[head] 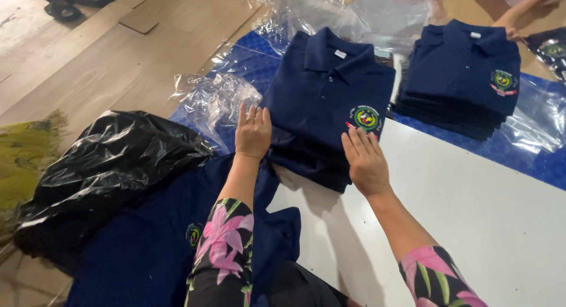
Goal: Folding dark blue polo shirts on a white board in a production environment.
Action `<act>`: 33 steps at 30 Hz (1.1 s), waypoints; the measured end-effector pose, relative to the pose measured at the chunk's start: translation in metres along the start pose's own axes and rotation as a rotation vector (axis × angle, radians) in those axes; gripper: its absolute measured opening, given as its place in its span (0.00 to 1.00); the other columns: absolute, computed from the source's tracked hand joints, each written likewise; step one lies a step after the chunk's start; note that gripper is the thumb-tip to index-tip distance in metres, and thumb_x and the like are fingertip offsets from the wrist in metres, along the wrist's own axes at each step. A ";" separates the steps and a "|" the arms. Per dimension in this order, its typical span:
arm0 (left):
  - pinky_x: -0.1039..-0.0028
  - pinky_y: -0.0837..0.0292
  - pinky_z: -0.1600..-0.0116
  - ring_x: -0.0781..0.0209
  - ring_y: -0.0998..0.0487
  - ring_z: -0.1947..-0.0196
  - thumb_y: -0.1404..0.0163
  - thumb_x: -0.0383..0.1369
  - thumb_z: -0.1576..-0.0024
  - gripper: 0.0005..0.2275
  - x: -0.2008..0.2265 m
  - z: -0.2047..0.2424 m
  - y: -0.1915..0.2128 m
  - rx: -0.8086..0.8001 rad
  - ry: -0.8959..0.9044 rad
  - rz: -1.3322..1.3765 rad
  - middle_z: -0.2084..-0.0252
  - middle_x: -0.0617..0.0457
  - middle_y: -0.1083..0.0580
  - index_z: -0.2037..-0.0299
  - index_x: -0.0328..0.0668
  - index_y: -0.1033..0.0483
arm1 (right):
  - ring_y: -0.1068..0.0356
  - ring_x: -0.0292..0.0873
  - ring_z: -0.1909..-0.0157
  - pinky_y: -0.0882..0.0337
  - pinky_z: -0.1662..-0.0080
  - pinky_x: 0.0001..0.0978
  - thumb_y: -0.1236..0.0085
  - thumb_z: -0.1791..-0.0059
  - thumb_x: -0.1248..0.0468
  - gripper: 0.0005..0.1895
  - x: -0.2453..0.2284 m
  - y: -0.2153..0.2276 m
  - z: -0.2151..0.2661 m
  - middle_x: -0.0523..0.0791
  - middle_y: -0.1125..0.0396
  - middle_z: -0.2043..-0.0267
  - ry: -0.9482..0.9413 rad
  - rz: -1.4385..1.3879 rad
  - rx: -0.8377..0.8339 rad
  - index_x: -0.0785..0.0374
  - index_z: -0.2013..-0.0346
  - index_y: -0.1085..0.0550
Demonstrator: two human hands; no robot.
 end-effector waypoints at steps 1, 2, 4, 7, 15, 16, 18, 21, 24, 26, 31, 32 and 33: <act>0.44 0.31 0.35 0.41 0.17 0.57 0.50 0.20 0.45 0.09 0.000 -0.001 0.009 -0.001 0.006 -0.007 0.63 0.38 0.20 0.56 0.31 0.19 | 0.30 0.52 0.36 0.36 0.33 0.46 0.62 0.46 0.69 0.25 -0.001 0.004 -0.002 0.53 0.31 0.36 0.007 -0.005 0.003 0.60 0.36 0.27; 0.44 0.31 0.36 0.42 0.17 0.57 0.50 0.21 0.45 0.09 0.002 -0.002 0.019 0.010 0.011 -0.006 0.64 0.39 0.20 0.57 0.33 0.19 | 0.29 0.52 0.37 0.35 0.34 0.47 0.62 0.45 0.69 0.24 -0.002 0.010 -0.002 0.53 0.30 0.36 0.015 -0.019 0.043 0.60 0.37 0.26; 0.44 0.30 0.36 0.43 0.17 0.56 0.51 0.22 0.44 0.09 0.010 0.016 0.027 0.028 0.013 -0.003 0.64 0.41 0.19 0.57 0.35 0.19 | 0.29 0.53 0.38 0.34 0.34 0.47 0.63 0.45 0.69 0.23 -0.008 0.009 0.014 0.53 0.30 0.37 0.019 -0.028 0.087 0.61 0.39 0.25; 0.40 0.53 0.25 0.42 0.27 0.39 0.39 0.36 0.51 0.26 0.023 0.056 0.023 -0.618 0.164 0.108 0.48 0.45 0.21 0.40 0.44 0.25 | 0.36 0.53 0.31 0.40 0.32 0.55 0.58 0.48 0.64 0.29 -0.024 -0.007 0.050 0.48 0.36 0.30 -0.026 -0.033 -0.181 0.54 0.31 0.32; 0.38 0.56 0.25 0.39 0.45 0.25 0.47 0.39 0.44 0.34 0.067 0.112 0.096 -1.223 0.353 0.205 0.26 0.44 0.40 0.25 0.51 0.44 | 0.57 0.61 0.21 0.57 0.30 0.70 0.42 0.56 0.55 0.44 -0.080 0.028 0.066 0.56 0.56 0.20 -0.288 -0.199 -0.713 0.52 0.25 0.44; 0.38 0.56 0.25 0.39 0.45 0.25 0.47 0.39 0.44 0.34 0.066 0.110 0.122 -1.224 0.374 0.193 0.26 0.44 0.40 0.25 0.51 0.44 | 0.57 0.61 0.21 0.57 0.30 0.70 0.42 0.56 0.55 0.44 -0.094 0.031 0.067 0.56 0.56 0.20 -0.269 -0.211 -0.708 0.52 0.25 0.44; 0.37 0.60 0.26 0.38 0.49 0.23 0.47 0.45 0.43 0.33 0.067 0.111 0.178 -1.277 0.438 0.316 0.25 0.42 0.42 0.27 0.49 0.41 | 0.63 0.59 0.19 0.61 0.30 0.72 0.39 0.54 0.50 0.49 -0.126 0.036 0.081 0.53 0.63 0.19 -0.292 -0.374 -0.984 0.49 0.23 0.51; 0.38 0.55 0.27 0.36 0.47 0.25 0.49 0.52 0.40 0.32 0.050 0.125 0.251 -1.114 0.573 0.323 0.27 0.40 0.39 0.29 0.46 0.37 | 0.66 0.60 0.19 0.65 0.29 0.73 0.43 0.49 0.46 0.45 -0.178 0.058 0.077 0.54 0.66 0.18 -0.270 -0.559 -1.148 0.50 0.22 0.51; 0.38 0.51 0.28 0.34 0.50 0.24 0.51 0.53 0.39 0.33 0.039 0.158 0.323 -1.108 0.633 0.348 0.24 0.39 0.44 0.28 0.44 0.40 | 0.64 0.56 0.19 0.64 0.28 0.68 0.54 0.49 0.64 0.40 -0.236 0.070 0.081 0.51 0.64 0.18 -0.196 -0.743 -1.203 0.50 0.22 0.52; 0.38 0.56 0.26 0.35 0.55 0.23 0.54 0.55 0.37 0.35 0.045 0.188 0.361 -1.210 0.760 0.440 0.22 0.40 0.51 0.25 0.48 0.49 | 0.64 0.58 0.19 0.64 0.28 0.67 0.53 0.51 0.64 0.45 -0.260 0.087 0.076 0.52 0.66 0.18 -0.175 -0.765 -1.136 0.48 0.21 0.56; 0.49 0.69 0.24 0.47 0.61 0.21 0.59 0.54 0.36 0.36 0.082 0.293 0.393 -1.243 0.709 0.399 0.21 0.45 0.56 0.23 0.43 0.59 | 0.59 0.65 0.23 0.57 0.32 0.71 0.54 0.61 0.68 0.43 -0.300 0.140 0.043 0.53 0.55 0.22 0.050 -0.722 -0.821 0.50 0.28 0.40; 0.49 0.67 0.24 0.46 0.55 0.22 0.62 0.49 0.35 0.31 0.080 0.298 0.396 -1.132 0.757 0.494 0.22 0.45 0.50 0.25 0.43 0.52 | 0.57 0.61 0.23 0.57 0.32 0.69 0.51 0.59 0.63 0.39 -0.312 0.140 0.046 0.53 0.52 0.23 0.151 -0.722 -0.868 0.51 0.30 0.38; 0.50 0.65 0.25 0.46 0.50 0.23 0.64 0.44 0.34 0.26 0.077 0.303 0.398 -1.017 0.802 0.586 0.24 0.46 0.45 0.26 0.43 0.45 | 0.54 0.57 0.23 0.56 0.31 0.67 0.48 0.57 0.58 0.36 -0.323 0.141 0.049 0.52 0.50 0.24 0.253 -0.720 -0.914 0.52 0.32 0.35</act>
Point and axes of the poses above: each hand's wrist, its own z-axis away from the middle knuckle, its own y-axis out of the back of the hand, x = y × z, the point moved 3 cm from there along -z, towards the middle knuckle
